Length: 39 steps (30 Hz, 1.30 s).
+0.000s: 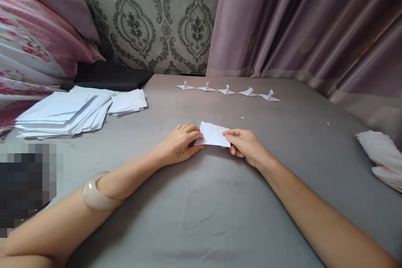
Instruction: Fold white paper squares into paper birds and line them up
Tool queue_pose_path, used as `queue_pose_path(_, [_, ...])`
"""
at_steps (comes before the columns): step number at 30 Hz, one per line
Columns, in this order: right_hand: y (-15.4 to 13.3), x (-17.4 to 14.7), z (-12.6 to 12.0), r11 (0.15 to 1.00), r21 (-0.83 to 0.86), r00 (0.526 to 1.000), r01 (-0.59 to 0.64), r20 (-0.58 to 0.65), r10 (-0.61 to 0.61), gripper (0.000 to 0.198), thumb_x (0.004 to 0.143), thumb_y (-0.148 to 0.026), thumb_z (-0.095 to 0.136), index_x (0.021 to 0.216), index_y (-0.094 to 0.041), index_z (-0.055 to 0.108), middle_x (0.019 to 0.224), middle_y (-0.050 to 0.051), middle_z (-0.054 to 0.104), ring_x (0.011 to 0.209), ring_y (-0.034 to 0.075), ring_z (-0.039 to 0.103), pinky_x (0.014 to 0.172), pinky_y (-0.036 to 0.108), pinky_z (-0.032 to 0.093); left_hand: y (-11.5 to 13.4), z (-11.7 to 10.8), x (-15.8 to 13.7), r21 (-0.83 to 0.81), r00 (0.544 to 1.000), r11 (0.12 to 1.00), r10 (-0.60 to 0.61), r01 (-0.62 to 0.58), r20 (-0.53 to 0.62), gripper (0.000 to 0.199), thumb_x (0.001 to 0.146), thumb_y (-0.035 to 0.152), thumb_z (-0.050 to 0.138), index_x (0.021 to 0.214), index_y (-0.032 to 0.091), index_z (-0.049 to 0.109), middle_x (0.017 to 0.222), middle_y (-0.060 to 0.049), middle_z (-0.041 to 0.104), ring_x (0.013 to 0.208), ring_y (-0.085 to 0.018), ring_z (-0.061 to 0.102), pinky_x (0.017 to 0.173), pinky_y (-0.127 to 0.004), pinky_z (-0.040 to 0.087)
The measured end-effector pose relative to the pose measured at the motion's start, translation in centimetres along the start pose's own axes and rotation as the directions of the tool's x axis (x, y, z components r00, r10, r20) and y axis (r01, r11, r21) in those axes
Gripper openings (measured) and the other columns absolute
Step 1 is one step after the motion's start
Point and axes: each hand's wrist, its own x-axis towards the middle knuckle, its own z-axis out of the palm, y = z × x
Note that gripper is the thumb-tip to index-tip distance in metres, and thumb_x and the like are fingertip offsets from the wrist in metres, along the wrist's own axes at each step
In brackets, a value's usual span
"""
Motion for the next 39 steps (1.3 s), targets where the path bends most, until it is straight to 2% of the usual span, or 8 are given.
queue_pose_path(4, [0.0,0.1,-0.5,0.999,-0.037,0.998,0.011,0.057,-0.009,0.019,0.076,-0.022,0.056,0.093,-0.015,0.062,0.069,0.005,0.067,0.041,0.005,0.042,0.036,0.019,0.021,0.2,-0.1,0.1,0.049,0.998,0.999,0.025,-0.022,-0.065,0.025,0.094,0.028,0.042,0.096,0.019,0.065,0.106,-0.009,0.065,0.097,-0.022,0.057,0.086,-0.036,0.04])
queue_pose_path(7, [0.0,-0.1,-1.6,0.979,-0.188,0.987,0.079,0.154,-0.051,0.019,0.075,-0.02,0.053,0.09,-0.018,0.064,0.072,0.002,0.065,0.043,0.005,0.042,0.04,0.02,0.024,0.7,-0.4,0.1,0.072,0.995,0.997,0.016,-0.009,-0.098,0.023,0.091,0.027,0.043,0.088,0.018,0.064,0.099,-0.009,0.067,0.092,-0.021,0.059,0.084,-0.036,0.04])
queue_pose_path(12, [0.0,-0.9,-3.1,0.81,-0.489,0.933,0.323,0.306,-0.187,0.014,0.071,-0.022,0.055,0.079,-0.021,0.066,0.074,-0.001,0.06,0.054,0.009,0.045,0.05,0.023,0.032,1.5,-0.6,0.1,0.041,0.996,0.998,-0.036,0.04,-0.085,0.019,0.089,0.028,0.044,0.088,0.019,0.06,0.073,-0.004,0.065,0.072,-0.018,0.06,0.082,-0.035,0.041])
queue_pose_path(15, [0.4,-0.9,-2.9,0.734,-0.568,0.928,0.372,0.261,-0.268,0.019,0.075,-0.036,0.058,0.086,-0.024,0.069,0.094,0.003,0.061,0.066,0.013,0.053,0.06,0.026,0.039,1.5,-0.3,0.2,-0.045,0.991,0.994,-0.104,0.1,-0.086,0.016,0.086,0.033,0.053,0.093,0.02,0.059,0.08,-0.003,0.066,0.076,-0.018,0.06,0.08,-0.035,0.042])
queue_pose_path(19, [0.9,-0.4,-1.8,0.69,-0.642,0.934,0.334,0.128,-0.333,0.034,0.082,-0.049,0.051,0.068,-0.021,0.062,0.087,0.004,0.059,0.071,0.016,0.053,0.066,0.029,0.04,1.2,0.4,0.4,-0.168,0.968,0.962,-0.234,0.216,-0.093,0.024,0.084,0.038,0.056,0.068,0.019,0.058,0.082,-0.006,0.063,0.078,-0.02,0.056,0.071,-0.033,0.044])
queue_pose_path(22, [1.1,-0.3,-1.1,0.687,-0.663,0.931,0.297,0.04,-0.363,0.036,0.084,-0.048,0.05,0.062,-0.02,0.055,0.087,0.004,0.058,0.073,0.016,0.054,0.069,0.03,0.04,1.1,0.8,0.5,-0.211,0.94,0.935,-0.316,0.286,-0.126,0.034,0.083,0.042,0.057,0.059,0.019,0.054,0.087,-0.008,0.061,0.084,-0.022,0.054,0.073,-0.035,0.046])
queue_pose_path(27, [1.4,-0.5,-0.1,0.666,-0.715,0.92,0.214,-0.083,-0.384,0.032,0.085,-0.044,0.051,0.063,-0.02,0.051,0.091,0.004,0.056,0.069,0.015,0.054,0.065,0.029,0.038,1.1,1.3,0.7,-0.237,0.9,0.898,-0.411,0.372,-0.146,0.032,0.085,0.043,0.055,0.065,0.019,0.06,0.092,-0.009,0.059,0.089,-0.024,0.052,0.079,-0.04,0.046])
queue_pose_path(39, [1.5,-0.4,0.4,0.603,-0.786,0.911,0.136,-0.14,-0.388,0.029,0.086,-0.043,0.051,0.067,-0.021,0.055,0.092,0.001,0.056,0.063,0.013,0.052,0.06,0.03,0.035,1.7,1.0,0.7,-0.181,0.886,0.884,-0.452,0.43,-0.105,0.026,0.085,0.033,0.06,0.066,0.015,0.059,0.099,-0.008,0.055,0.095,-0.023,0.046,0.082,-0.038,0.045])
